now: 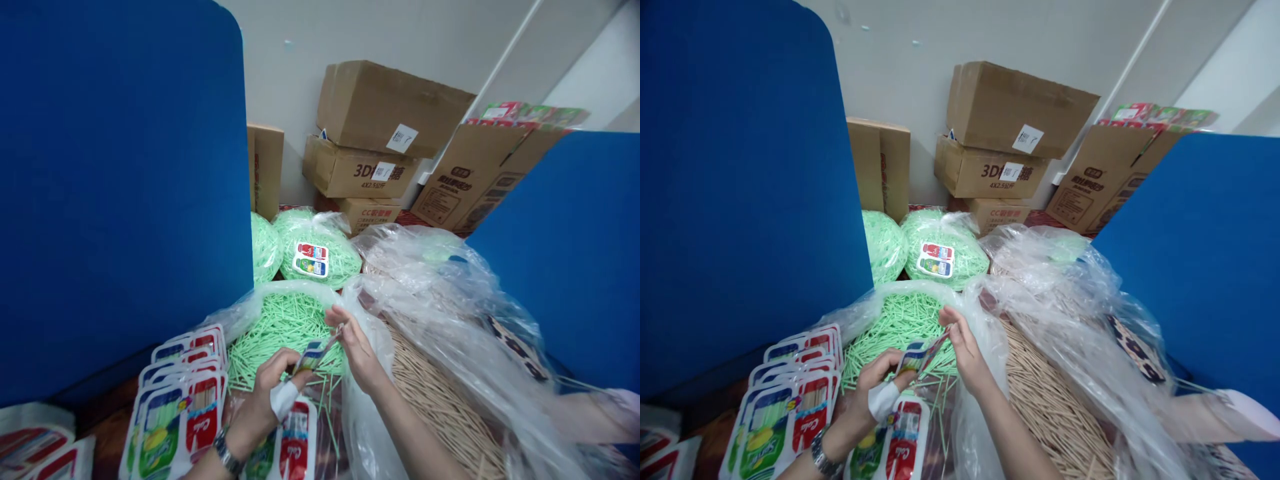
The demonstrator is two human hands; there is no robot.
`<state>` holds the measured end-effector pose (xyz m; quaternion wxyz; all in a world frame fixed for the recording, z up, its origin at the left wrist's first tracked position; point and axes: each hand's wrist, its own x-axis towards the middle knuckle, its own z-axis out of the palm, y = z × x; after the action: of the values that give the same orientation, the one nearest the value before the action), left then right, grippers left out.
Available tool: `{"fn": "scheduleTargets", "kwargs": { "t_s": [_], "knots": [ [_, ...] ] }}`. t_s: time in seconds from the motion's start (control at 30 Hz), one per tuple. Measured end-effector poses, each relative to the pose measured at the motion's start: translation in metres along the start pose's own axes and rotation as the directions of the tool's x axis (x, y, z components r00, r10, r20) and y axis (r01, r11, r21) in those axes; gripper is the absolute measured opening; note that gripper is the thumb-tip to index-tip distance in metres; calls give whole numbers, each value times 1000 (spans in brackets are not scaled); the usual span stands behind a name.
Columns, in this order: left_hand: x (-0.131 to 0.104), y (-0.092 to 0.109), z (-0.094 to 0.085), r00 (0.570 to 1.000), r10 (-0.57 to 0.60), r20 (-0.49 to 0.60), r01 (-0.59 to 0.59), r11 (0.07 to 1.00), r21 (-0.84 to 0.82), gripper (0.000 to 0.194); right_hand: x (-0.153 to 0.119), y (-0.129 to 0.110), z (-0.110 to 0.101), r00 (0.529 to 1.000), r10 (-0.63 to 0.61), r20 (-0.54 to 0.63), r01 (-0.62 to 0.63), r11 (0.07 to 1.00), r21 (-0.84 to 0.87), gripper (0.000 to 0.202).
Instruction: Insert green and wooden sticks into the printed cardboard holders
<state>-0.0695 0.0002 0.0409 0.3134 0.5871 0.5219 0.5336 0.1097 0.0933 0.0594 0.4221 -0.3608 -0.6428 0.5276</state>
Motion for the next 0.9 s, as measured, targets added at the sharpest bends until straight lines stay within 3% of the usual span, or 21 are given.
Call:
{"fn": "scheduleTargets", "kwargs": {
  "t_s": [0.13, 0.27, 0.3, 0.37, 0.43, 0.47, 0.57, 0.7, 0.8, 0.9],
  "knots": [
    [1, -4, 0, 988, -154, -7, 153, 982, -111, 18, -3, 5, 12, 1000, 0, -20, 1, 998, 67, 25],
    [-1, -10, -7, 945, -325, -20, 316, 931, -184, 25, -5, 11, 18, 999, 1, -39, 5, 986, 168, 33],
    [-2, -11, -11, 943, -332, -36, 321, 930, -177, 25, -6, 16, 16, 999, 19, -29, -14, 991, 136, 36],
    [-5, -14, -18, 945, -319, -69, 308, 942, -136, 23, -11, 32, 7, 995, 16, 98, -2, 990, -143, 33],
    [-8, -14, -23, 948, -305, -91, 298, 951, -88, 19, -21, 50, -3, 943, 49, 328, 121, 870, -477, 23],
    [-10, -14, -25, 948, -304, -94, 299, 952, -73, 18, -26, 58, -8, 908, 76, 412, 185, 809, -557, 18],
    [-13, -11, -25, 950, -300, -82, 295, 953, -64, 18, -40, 76, -14, 846, 107, 523, 311, 698, -645, 11],
    [-13, -6, -21, 957, -290, -10, 289, 954, -75, 16, -46, 86, -11, 749, 130, 650, 536, 458, -709, 17],
    [-12, -2, -19, 957, -287, 44, 289, 955, -64, 17, -45, 88, -11, 725, 69, 685, 573, 493, -655, 20],
    [-10, 1, -20, 955, -287, 78, 291, 955, -54, 16, -41, 86, -18, 759, -15, 651, 534, 587, -609, 21]
  ]
}}
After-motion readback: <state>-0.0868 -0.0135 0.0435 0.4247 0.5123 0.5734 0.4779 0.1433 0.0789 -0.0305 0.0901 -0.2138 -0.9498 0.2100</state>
